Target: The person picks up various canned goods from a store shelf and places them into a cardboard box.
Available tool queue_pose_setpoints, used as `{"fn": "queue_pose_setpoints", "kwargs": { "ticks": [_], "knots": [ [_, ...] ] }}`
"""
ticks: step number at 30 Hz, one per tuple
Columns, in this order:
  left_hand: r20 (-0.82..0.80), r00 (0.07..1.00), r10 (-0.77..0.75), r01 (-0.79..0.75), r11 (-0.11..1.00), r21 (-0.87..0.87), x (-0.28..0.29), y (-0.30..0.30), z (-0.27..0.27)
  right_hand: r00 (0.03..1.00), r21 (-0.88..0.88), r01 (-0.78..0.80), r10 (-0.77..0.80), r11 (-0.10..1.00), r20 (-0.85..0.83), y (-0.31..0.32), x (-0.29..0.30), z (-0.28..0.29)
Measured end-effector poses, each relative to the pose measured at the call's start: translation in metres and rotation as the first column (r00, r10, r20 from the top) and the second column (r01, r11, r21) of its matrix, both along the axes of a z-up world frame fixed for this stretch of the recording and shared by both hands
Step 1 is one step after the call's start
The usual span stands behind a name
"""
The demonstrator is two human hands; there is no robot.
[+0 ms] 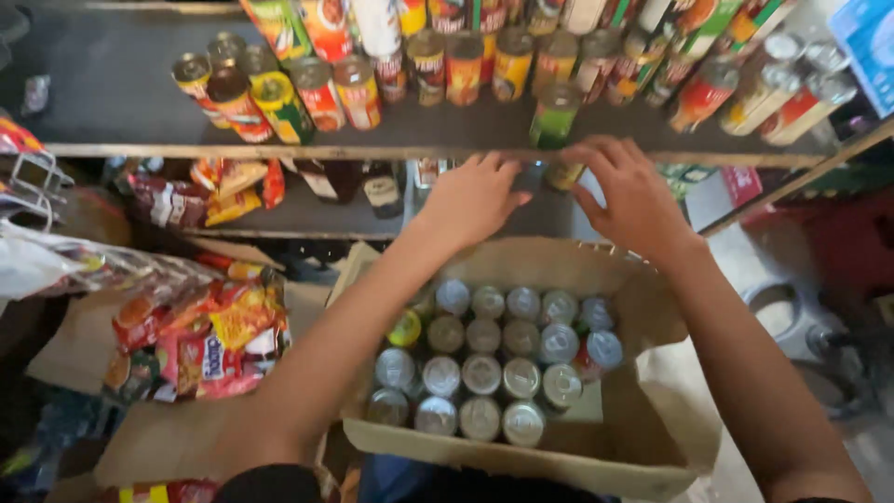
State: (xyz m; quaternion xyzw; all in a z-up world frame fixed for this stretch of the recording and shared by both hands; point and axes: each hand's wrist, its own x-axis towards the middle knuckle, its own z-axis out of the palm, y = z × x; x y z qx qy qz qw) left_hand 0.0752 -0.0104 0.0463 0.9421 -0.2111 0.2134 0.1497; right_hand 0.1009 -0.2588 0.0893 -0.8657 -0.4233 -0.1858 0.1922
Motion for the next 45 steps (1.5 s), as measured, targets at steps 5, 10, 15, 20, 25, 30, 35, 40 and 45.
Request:
{"fn": "queue_pose_setpoints", "kwargs": {
  "ticks": [5, 10, 15, 20, 25, 30, 35, 40, 45],
  "knots": [
    [-0.015, 0.995, 0.098, -0.099, 0.993, -0.071, 0.083, -0.035, -0.06, 0.999, 0.159, 0.022, -0.026, 0.987, 0.022, 0.024, 0.065, -0.021],
    [0.162, 0.974, 0.159, -0.149, 0.986, -0.072, 0.076, -0.041, -0.077, 0.999, 0.354, 0.005, 0.014, 0.935, -0.052, 0.047, 0.092, -0.072],
    [0.118, 0.982, 0.147, -0.139, 0.987, -0.075, 0.068, -0.036, -0.084, 0.975, 0.513, 0.218, -0.164, 0.83, -0.149, 0.045, 0.096, -0.091],
    [0.168, 0.986, 0.013, 0.045, 0.941, -0.335, 0.074, -0.03, -0.081, 0.995, 0.511, 0.093, -0.063, 0.854, -0.077, 0.032, 0.094, -0.076],
    [0.083, 0.991, -0.102, 0.129, 0.875, -0.467, 0.043, -0.031, -0.039, 0.99, 0.405, -0.11, 0.062, 0.908, 0.129, 0.008, 0.061, -0.023],
    [-0.376, 0.704, -0.602, 0.608, 0.785, -0.118, -0.053, -0.057, 0.015, 0.891, 0.118, -0.319, 0.34, 0.94, -0.3, -0.024, -0.002, 0.068],
    [-0.431, 0.436, -0.79, 0.838, 0.531, -0.127, -0.121, -0.085, -0.078, 0.554, -0.152, -0.458, 0.147, 0.876, -0.819, -0.031, -0.057, 0.058],
    [-0.643, 0.372, -0.67, 0.916, 0.378, 0.136, -0.128, -0.081, -0.091, 0.563, -0.577, -0.55, -0.243, 0.604, -0.79, -0.025, -0.091, 0.012],
    [-0.724, 0.274, -0.633, 0.859, 0.499, -0.112, -0.126, -0.075, -0.086, 0.819, -0.545, -0.502, 0.165, 0.671, -0.55, -0.061, -0.107, -0.096]
  ]
}}
